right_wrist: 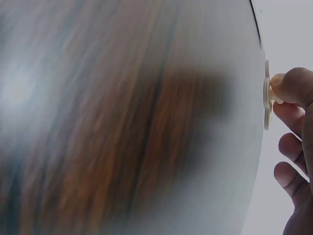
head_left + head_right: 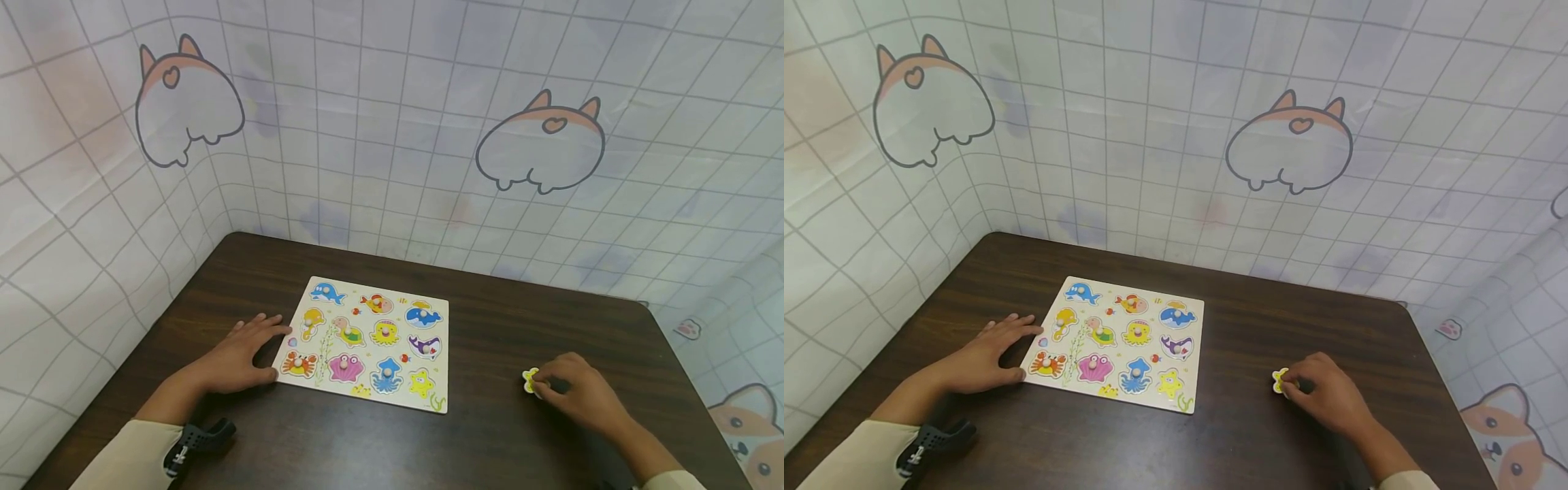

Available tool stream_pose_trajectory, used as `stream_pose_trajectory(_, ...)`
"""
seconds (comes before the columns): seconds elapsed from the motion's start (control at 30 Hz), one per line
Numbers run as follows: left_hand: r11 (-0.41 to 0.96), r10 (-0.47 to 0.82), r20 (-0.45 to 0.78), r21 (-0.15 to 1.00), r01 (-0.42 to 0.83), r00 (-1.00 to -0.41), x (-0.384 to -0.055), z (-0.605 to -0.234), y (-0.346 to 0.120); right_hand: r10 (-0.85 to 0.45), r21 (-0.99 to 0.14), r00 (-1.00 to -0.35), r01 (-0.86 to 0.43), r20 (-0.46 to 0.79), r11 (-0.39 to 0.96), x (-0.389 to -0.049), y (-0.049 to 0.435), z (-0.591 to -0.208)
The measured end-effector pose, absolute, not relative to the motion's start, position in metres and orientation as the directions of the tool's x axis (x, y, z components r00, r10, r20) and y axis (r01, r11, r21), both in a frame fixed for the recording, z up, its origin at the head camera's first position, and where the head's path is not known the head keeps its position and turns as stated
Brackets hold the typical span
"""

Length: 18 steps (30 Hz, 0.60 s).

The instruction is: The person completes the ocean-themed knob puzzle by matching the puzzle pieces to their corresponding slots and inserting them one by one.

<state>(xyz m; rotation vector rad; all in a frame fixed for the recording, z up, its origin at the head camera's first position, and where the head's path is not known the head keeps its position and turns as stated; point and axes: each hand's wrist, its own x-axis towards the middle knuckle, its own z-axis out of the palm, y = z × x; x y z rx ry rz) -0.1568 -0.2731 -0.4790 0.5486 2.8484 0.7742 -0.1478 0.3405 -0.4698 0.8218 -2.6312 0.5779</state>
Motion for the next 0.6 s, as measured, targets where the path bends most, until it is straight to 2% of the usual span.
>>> stream_pose_trajectory(0.17,0.802,0.382,-0.036,0.509,0.312,-0.923,-0.158,-0.48,-0.274,-0.503,-0.278,-0.749,-0.64,0.431,0.716,-0.151,0.323,-0.466)
stream_pose_trajectory(0.6,0.806,0.377,-0.032,0.505,0.31,-0.926,-0.157,-0.479,-0.272,-0.541,-0.296,-0.732,-0.671,0.414,0.68,-0.156,0.282,-0.463)
